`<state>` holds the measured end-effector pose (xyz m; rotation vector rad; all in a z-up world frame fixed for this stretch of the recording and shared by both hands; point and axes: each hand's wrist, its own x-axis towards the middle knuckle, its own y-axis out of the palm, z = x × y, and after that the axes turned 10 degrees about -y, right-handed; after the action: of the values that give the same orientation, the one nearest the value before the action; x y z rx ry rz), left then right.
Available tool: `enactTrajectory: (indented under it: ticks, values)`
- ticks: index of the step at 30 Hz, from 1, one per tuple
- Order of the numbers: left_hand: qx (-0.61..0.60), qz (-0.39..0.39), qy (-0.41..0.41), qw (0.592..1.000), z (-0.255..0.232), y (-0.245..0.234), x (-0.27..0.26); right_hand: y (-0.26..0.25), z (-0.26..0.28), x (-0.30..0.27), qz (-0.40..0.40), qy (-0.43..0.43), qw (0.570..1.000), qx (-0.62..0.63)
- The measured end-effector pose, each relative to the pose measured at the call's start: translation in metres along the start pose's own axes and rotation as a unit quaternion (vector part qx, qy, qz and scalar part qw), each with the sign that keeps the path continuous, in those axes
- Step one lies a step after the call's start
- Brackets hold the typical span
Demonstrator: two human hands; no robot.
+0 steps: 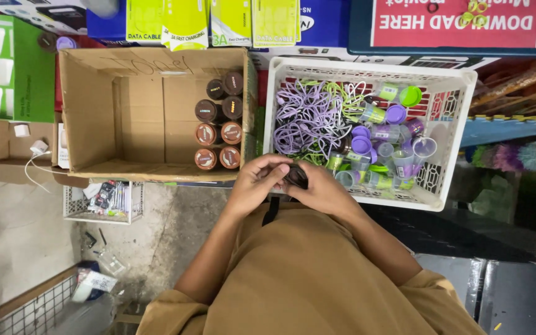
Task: The person organizes tangled cables from a white basket into a cardboard box. They pick up black, purple, and green cables, coil them by hand, and place them into the box alongside small brown cylindrical containers. The person repeats this process for several cables throughout the video.
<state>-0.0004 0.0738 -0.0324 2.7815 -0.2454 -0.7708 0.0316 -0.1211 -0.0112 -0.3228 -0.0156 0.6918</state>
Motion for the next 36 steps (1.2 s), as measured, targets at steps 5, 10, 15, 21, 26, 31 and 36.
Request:
enactTrajectory:
  ticks: [5,10,15,21,26,31,36]
  values:
    - [-0.003,0.033,0.01,0.999,0.003,-0.031,-0.002,0.022,0.023,0.014,0.019,0.031,0.999,-0.036]
    - [-0.021,0.052,0.039,0.998,0.009,-0.062,-0.003,0.042,0.041,0.026,-0.043,-0.025,0.996,-0.078]
    - [-0.06,0.065,-0.037,0.995,-0.003,-0.089,-0.004,0.06,0.057,0.042,-0.029,-0.01,0.997,-0.076]
    - [-0.03,0.092,-0.048,0.994,-0.01,-0.112,-0.002,0.094,0.04,0.059,-0.094,0.081,0.968,-0.218]
    - [0.034,0.094,-0.014,0.995,-0.011,-0.119,0.0,0.116,0.032,0.068,-0.107,0.092,0.94,-0.31]
    - [0.096,0.066,0.033,0.993,-0.014,-0.126,0.002,0.129,0.053,0.078,-0.162,0.065,0.932,-0.319]
    - [0.252,0.014,0.091,0.963,-0.032,-0.126,-0.007,0.144,0.046,0.077,-0.137,0.08,0.919,-0.36]
